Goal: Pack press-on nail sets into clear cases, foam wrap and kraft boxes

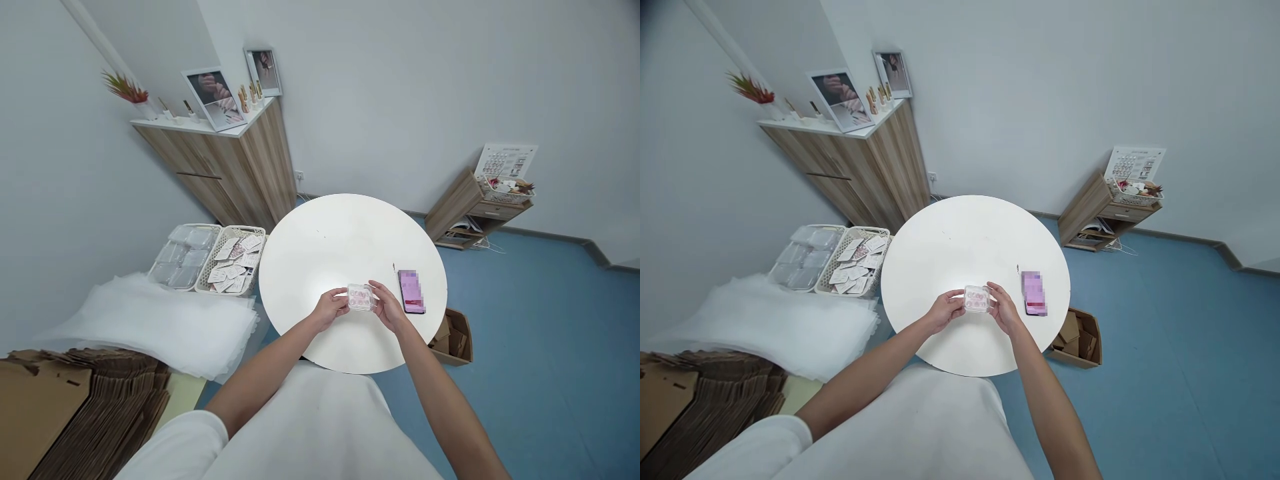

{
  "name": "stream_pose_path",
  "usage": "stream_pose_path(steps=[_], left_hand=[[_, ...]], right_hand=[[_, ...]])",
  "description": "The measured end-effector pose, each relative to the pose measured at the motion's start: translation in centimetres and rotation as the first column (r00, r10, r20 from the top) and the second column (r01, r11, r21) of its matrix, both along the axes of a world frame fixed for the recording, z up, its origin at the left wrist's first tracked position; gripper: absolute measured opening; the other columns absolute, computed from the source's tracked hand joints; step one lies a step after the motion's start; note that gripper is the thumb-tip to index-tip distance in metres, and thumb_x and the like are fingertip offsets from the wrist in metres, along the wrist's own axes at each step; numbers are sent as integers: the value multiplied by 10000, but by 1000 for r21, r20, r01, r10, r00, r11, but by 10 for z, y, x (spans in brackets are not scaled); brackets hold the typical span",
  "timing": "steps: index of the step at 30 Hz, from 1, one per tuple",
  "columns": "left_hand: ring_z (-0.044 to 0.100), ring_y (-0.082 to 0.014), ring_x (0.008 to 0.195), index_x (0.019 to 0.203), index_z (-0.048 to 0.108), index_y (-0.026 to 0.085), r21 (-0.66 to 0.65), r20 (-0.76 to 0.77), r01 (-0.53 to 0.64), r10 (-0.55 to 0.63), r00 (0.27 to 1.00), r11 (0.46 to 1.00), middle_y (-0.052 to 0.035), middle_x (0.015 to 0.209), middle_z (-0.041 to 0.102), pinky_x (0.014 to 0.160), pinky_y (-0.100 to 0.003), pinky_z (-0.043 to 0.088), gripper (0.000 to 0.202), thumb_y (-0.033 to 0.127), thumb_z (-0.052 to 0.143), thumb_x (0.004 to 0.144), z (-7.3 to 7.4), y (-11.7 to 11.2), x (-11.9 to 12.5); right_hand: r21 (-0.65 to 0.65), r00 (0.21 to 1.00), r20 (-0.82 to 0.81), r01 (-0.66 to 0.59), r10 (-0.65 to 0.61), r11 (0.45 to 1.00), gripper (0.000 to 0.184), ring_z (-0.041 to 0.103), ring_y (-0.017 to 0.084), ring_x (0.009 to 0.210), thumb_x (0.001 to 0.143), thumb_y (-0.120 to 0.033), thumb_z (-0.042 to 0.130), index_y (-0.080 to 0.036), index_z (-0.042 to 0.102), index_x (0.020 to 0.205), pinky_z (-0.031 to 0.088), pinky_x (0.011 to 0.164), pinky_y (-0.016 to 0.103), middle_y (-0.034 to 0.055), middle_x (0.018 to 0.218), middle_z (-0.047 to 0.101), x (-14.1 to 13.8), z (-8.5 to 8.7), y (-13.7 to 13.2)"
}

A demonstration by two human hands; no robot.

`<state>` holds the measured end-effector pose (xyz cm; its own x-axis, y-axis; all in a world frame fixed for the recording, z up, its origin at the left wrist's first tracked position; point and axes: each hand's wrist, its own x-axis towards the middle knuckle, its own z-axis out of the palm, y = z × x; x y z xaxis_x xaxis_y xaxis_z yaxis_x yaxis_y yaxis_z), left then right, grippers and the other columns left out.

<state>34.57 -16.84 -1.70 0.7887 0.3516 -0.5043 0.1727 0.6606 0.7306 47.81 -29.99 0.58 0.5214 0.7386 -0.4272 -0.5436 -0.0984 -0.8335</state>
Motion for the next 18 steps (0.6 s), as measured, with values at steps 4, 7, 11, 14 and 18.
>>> stream_pose_path(steps=[4, 7, 11, 14, 18], left_hand=[[599, -140, 791, 1033, 543, 148, 2, 14, 1, -1, 1000, 1000, -101, 930, 621, 735, -284, 480, 403, 206, 680, 658, 1, 1, -1], [593, -116, 744, 1044, 543, 150, -4, 4, 13, -13, 1000, 1000, -82, 881, 626, 750, -290, 474, 401, 210, 667, 667, 3, 1, -1], [587, -111, 730, 1060, 540, 166, 21, -24, 56, -56, 998, 998, -65, 855, 625, 761, -299, 461, 417, 280, 652, 675, 6, 0, -1], [590, -134, 747, 985, 587, 155, 107, -82, 149, -140, 987, 983, -82, 875, 619, 720, -295, 456, 392, 389, 629, 674, 9, 1, -2], [565, -116, 656, 819, 637, 125, 224, -141, 231, -203, 969, 947, -64, 755, 606, 647, -273, 437, 358, 434, 637, 638, 11, 5, -1]], right_hand=[[-137, 998, 30, -52, 56, 989, 364, 617, 153, 722, 726, -364, 556, -259, 482, 1066, 527, 653, 316, 43, 929, 611, -8, 4, -7], [-212, 996, 81, -23, 41, 977, 390, 621, 149, 651, 705, -348, 590, -235, 479, 1061, 532, 621, 307, 32, 812, 613, -12, 2, -13], [-223, 985, 173, 58, -19, 973, 377, 612, 133, 605, 694, -348, 600, -225, 493, 1033, 524, 571, 272, 15, 753, 592, -12, -6, -15], [-210, 978, 207, 76, -31, 975, 395, 606, 124, 597, 685, -370, 602, -225, 492, 1035, 516, 563, 264, 22, 806, 591, -11, -11, -13], [-254, 969, 244, 21, 43, 967, 367, 578, 104, 520, 685, -446, 572, -189, 531, 943, 452, 450, 221, 29, 776, 588, -11, -11, -14]])
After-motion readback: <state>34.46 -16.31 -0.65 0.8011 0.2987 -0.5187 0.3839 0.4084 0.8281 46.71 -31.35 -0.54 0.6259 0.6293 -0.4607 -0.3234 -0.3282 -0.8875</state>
